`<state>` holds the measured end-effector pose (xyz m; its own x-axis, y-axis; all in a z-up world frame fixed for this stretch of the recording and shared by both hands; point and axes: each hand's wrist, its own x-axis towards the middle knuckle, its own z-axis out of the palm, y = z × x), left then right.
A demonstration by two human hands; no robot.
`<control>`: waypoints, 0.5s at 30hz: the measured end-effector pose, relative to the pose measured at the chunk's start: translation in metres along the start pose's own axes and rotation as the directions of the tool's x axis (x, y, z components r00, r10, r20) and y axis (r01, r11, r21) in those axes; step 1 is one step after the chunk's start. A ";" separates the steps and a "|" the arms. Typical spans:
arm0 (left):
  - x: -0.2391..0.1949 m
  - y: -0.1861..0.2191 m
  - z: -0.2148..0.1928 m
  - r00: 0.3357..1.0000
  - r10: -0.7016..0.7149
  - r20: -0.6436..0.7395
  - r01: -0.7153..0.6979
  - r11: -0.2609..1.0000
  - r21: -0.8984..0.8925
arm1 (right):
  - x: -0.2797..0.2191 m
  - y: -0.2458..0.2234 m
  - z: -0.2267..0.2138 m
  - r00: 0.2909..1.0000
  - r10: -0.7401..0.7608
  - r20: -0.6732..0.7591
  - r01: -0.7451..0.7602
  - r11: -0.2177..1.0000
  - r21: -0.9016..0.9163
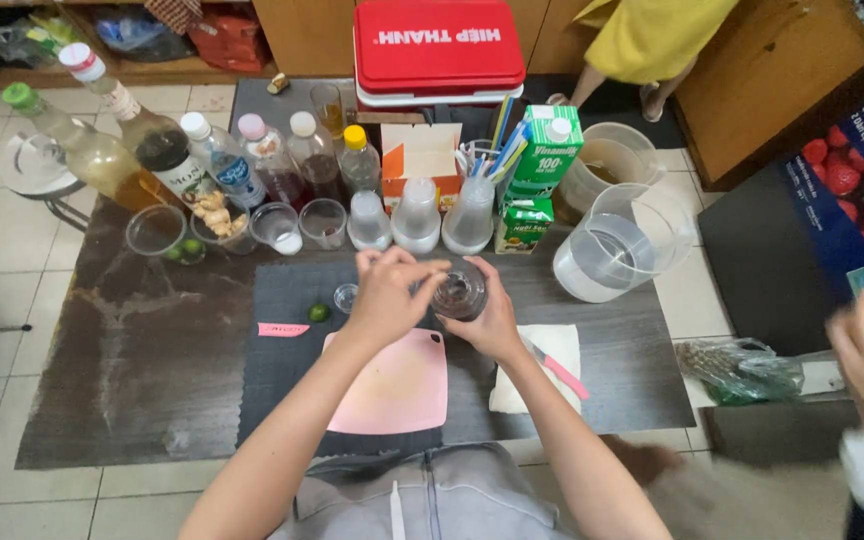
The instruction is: The person uses a pink knife to chop small dark pieces on a pink cutting board. They then wipe the knife with a white cloth, scrape the chopped pieces into a small glass bowl, and wipe the cutting board clean.
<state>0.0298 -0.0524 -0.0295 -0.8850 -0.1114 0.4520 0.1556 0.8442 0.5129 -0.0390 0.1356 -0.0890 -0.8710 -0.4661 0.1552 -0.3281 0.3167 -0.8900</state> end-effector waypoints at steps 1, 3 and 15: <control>-0.005 0.005 0.000 1.000 -0.005 0.002 0.005 1.000 -0.002 | -0.005 -0.002 0.002 1.000 0.004 0.004 -0.004 1.000 -0.001; -0.010 0.015 0.001 0.988 0.002 0.154 -0.006 1.000 0.027 | -0.010 -0.006 0.004 0.999 -0.049 -0.022 0.048 0.999 -0.022; -0.015 -0.006 0.032 0.993 0.079 0.085 -0.095 0.973 0.208 | -0.011 -0.011 0.011 0.997 -0.066 -0.033 0.064 0.997 -0.034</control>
<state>0.0274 -0.0392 -0.0631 -0.9039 0.0005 0.4278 0.1445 0.9416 0.3043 -0.0223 0.1282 -0.0855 -0.8593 -0.4582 0.2274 -0.3959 0.3142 -0.8629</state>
